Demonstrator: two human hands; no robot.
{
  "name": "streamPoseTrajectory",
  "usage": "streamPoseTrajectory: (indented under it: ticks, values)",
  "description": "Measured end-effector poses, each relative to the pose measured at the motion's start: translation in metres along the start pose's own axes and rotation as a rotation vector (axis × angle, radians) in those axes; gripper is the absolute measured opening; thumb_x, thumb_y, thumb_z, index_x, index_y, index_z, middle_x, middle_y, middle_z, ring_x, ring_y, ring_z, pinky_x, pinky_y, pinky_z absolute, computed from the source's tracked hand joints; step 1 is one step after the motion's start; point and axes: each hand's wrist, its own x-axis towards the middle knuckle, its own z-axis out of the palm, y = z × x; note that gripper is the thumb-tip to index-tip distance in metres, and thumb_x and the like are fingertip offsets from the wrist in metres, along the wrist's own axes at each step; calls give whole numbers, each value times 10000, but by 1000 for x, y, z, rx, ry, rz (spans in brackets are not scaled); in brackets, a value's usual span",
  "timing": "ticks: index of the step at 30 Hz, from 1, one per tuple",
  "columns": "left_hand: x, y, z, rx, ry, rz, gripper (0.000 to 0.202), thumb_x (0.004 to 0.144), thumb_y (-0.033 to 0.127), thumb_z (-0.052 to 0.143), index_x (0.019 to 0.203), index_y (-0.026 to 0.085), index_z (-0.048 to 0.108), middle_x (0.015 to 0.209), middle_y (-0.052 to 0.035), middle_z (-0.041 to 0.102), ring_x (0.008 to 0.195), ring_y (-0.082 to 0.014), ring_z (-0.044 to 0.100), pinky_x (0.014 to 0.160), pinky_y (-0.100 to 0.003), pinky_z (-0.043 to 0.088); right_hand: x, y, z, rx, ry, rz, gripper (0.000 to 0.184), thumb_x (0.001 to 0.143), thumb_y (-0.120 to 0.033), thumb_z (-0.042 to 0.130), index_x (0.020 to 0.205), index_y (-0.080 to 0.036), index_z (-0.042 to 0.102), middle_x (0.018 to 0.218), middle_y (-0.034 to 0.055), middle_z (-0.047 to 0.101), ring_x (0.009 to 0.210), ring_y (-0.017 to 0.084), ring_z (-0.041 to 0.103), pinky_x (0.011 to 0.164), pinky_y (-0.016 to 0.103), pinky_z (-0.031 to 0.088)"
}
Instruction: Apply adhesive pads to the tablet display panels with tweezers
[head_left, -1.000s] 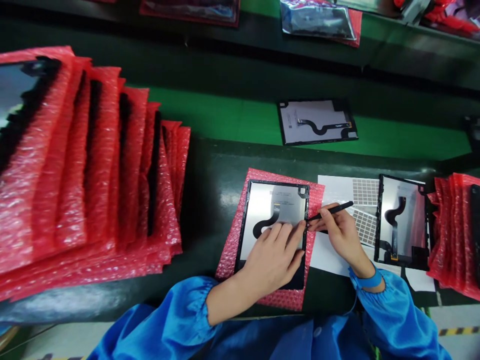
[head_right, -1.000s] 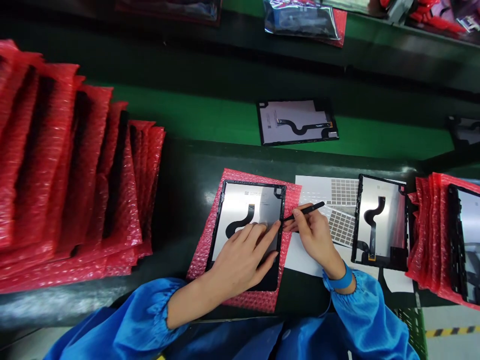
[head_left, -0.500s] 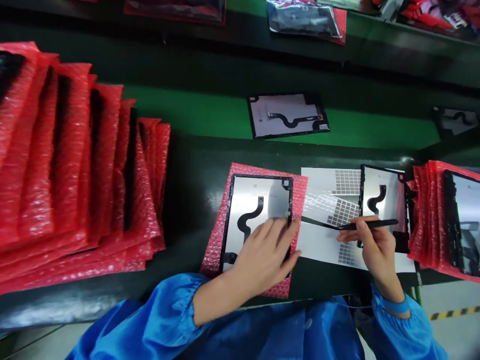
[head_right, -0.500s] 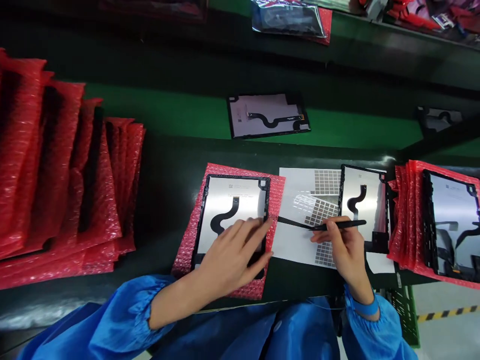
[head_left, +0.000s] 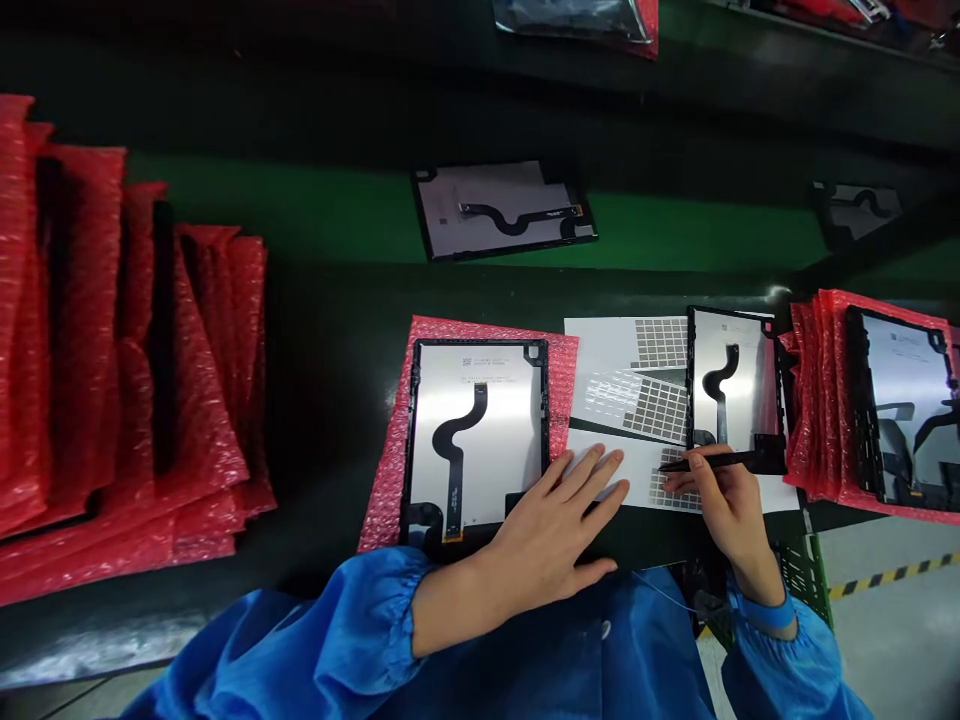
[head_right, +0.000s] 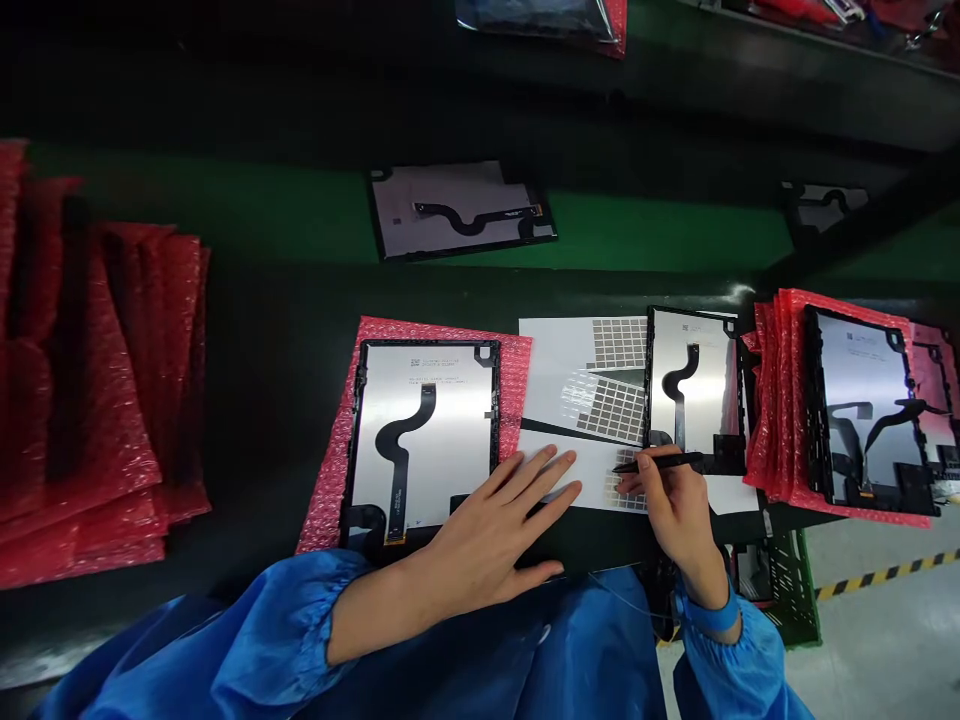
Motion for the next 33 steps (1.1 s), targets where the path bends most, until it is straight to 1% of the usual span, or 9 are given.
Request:
streamPoseTrajectory:
  ticks: [5, 10, 13, 16, 18, 22, 25, 28, 33]
  values:
    - [2, -2, -4, -12, -24, 12, 773, 1020, 664, 514, 1597, 149, 487, 1750, -177, 297, 1587, -393, 337, 1237, -536, 309, 2, 3, -2, 50, -24, 15, 343, 989, -565, 702, 1036, -226, 672, 791, 68, 815, 693, 275, 809, 677, 409, 684]
    - [7, -7, -11, -47, -33, 42, 837, 976, 699, 569, 1578, 123, 501, 1740, -198, 314, 1570, -411, 346, 1224, -540, 318, 4, -9, -7, 188, 49, 30, 376, 957, -575, 735, 967, -203, 677, 733, 74, 809, 574, 259, 784, 590, 380, 670]
    - [3, -10, -25, -74, 55, 83, 787, 976, 693, 566, 1496, 103, 575, 1643, -207, 477, 1492, -399, 454, 1200, -507, 354, 11, -32, 3, 268, 75, -26, 356, 946, -540, 761, 957, -195, 674, 706, 68, 801, 542, 259, 777, 543, 368, 661]
    - [-10, -15, -41, -38, 88, 36, 562, 1036, 583, 506, 1241, 101, 708, 1151, -165, 761, 1086, -331, 707, 992, -450, 491, 26, -65, 37, 286, 4, -99, 329, 972, -509, 745, 976, -189, 668, 712, 72, 805, 552, 250, 784, 548, 355, 668]
    - [-21, -22, -48, 61, 45, -101, 607, 1028, 605, 502, 1232, 72, 707, 876, -136, 760, 827, -307, 726, 906, -457, 508, 37, -89, 74, 276, -96, -135, 338, 985, -521, 728, 969, -189, 661, 703, 70, 803, 550, 234, 784, 566, 342, 674]
    - [-43, -48, -53, 235, -75, -315, 1024, 914, 771, 584, 1535, -36, 482, 868, -202, 791, 755, -345, 758, 1113, -579, 400, 55, -125, 160, 265, -337, -158, 389, 978, -586, 707, 979, -203, 635, 729, 62, 805, 589, 231, 796, 571, 330, 674]
    - [-53, -67, -51, 204, -140, -344, 1069, 891, 808, 579, 1554, -22, 463, 874, -202, 805, 735, -345, 770, 1189, -595, 324, 63, -131, 208, 208, -440, -155, 411, 993, -615, 668, 1008, -206, 633, 794, 71, 815, 644, 224, 807, 612, 327, 678]
    - [-56, -75, -48, 152, -136, -340, 1045, 874, 811, 603, 1532, 6, 498, 931, -202, 815, 743, -333, 777, 1228, -575, 290, 70, -125, 230, 129, -474, -159, 418, 1016, -620, 628, 1008, -202, 645, 808, 77, 814, 687, 216, 809, 652, 313, 673]
    - [-55, -75, -48, 123, -149, -348, 1017, 861, 827, 612, 1496, 37, 536, 803, -127, 806, 650, -304, 753, 1246, -547, 280, 73, -120, 233, 51, -466, -124, 442, 1014, -635, 618, 1021, -195, 658, 801, 80, 812, 692, 222, 806, 637, 317, 675]
